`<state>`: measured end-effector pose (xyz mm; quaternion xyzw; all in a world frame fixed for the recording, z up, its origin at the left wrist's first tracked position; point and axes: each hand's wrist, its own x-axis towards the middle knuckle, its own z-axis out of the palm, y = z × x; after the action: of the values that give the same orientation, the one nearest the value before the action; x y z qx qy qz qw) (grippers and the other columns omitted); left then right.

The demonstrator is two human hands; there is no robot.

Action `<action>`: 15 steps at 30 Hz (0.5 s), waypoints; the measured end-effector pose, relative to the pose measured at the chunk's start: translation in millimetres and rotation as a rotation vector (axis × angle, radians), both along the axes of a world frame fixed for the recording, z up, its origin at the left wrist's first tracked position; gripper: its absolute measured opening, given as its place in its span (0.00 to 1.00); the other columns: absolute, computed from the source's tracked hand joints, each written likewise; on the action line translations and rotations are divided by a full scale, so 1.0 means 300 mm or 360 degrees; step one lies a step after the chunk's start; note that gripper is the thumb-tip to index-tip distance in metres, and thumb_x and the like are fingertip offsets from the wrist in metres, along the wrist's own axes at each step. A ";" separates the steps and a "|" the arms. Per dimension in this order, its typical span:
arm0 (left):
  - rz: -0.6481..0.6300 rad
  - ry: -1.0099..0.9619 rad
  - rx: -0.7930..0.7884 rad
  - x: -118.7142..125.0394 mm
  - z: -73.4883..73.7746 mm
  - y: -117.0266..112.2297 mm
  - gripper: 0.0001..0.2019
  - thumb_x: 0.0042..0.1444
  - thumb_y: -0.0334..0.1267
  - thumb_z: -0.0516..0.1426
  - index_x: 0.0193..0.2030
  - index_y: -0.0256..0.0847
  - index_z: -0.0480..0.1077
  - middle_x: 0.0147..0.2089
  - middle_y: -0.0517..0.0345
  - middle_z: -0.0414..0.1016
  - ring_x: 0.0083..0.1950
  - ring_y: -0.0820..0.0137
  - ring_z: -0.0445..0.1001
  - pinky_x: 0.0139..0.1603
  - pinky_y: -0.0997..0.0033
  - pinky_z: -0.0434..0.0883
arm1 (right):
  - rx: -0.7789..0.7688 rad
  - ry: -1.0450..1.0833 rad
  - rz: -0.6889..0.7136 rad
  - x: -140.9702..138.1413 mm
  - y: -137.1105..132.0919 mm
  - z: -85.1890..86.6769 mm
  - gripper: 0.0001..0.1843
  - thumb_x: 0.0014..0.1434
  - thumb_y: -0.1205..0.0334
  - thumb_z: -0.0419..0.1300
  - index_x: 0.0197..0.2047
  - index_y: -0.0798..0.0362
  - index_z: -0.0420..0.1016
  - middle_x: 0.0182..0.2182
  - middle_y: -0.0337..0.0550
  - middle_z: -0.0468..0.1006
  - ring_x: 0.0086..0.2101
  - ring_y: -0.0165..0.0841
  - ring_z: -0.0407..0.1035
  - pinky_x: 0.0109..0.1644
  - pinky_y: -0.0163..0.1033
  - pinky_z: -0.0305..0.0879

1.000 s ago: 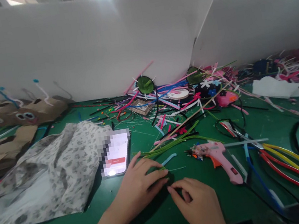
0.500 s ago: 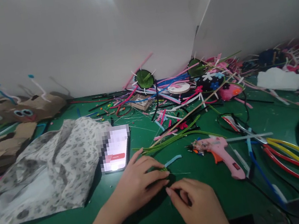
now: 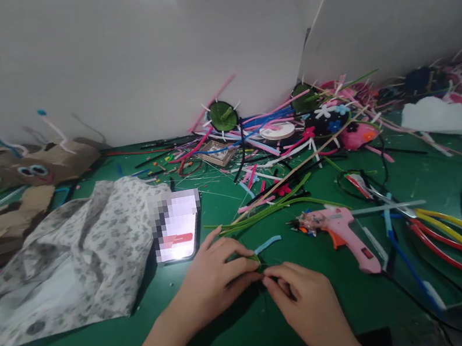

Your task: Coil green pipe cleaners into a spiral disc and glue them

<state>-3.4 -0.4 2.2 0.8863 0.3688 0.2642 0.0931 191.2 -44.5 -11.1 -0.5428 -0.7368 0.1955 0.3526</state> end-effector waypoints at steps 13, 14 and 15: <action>0.0004 -0.0014 -0.0029 0.006 0.008 -0.002 0.04 0.61 0.39 0.57 0.41 0.49 0.73 0.41 0.63 0.77 0.44 0.72 0.75 0.66 0.52 0.52 | 0.0221 -0.0439 -0.0466 0.149 -0.066 0.010 0.16 0.63 0.50 0.53 0.33 0.50 0.76 0.16 0.33 0.63 0.18 0.26 0.63 0.24 0.33 0.55; 0.0006 -0.0017 -0.0029 0.006 0.007 -0.002 0.04 0.61 0.40 0.57 0.41 0.49 0.73 0.41 0.63 0.77 0.44 0.72 0.75 0.66 0.52 0.52 | 0.0215 -0.0467 -0.0487 0.137 -0.064 0.007 0.16 0.63 0.50 0.52 0.33 0.50 0.76 0.16 0.33 0.63 0.17 0.26 0.63 0.24 0.33 0.54; 0.0007 -0.0017 -0.0030 0.006 0.006 -0.002 0.04 0.61 0.40 0.57 0.41 0.49 0.73 0.41 0.63 0.77 0.44 0.72 0.75 0.65 0.52 0.52 | 0.0213 -0.0497 -0.0516 0.126 -0.060 0.006 0.17 0.64 0.50 0.51 0.34 0.49 0.76 0.16 0.33 0.64 0.17 0.27 0.63 0.23 0.33 0.53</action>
<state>-1.7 -0.9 3.9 0.8831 0.3728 0.2656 0.1029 229.1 -62.4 -9.3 -0.6531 -0.6968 0.0008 0.2964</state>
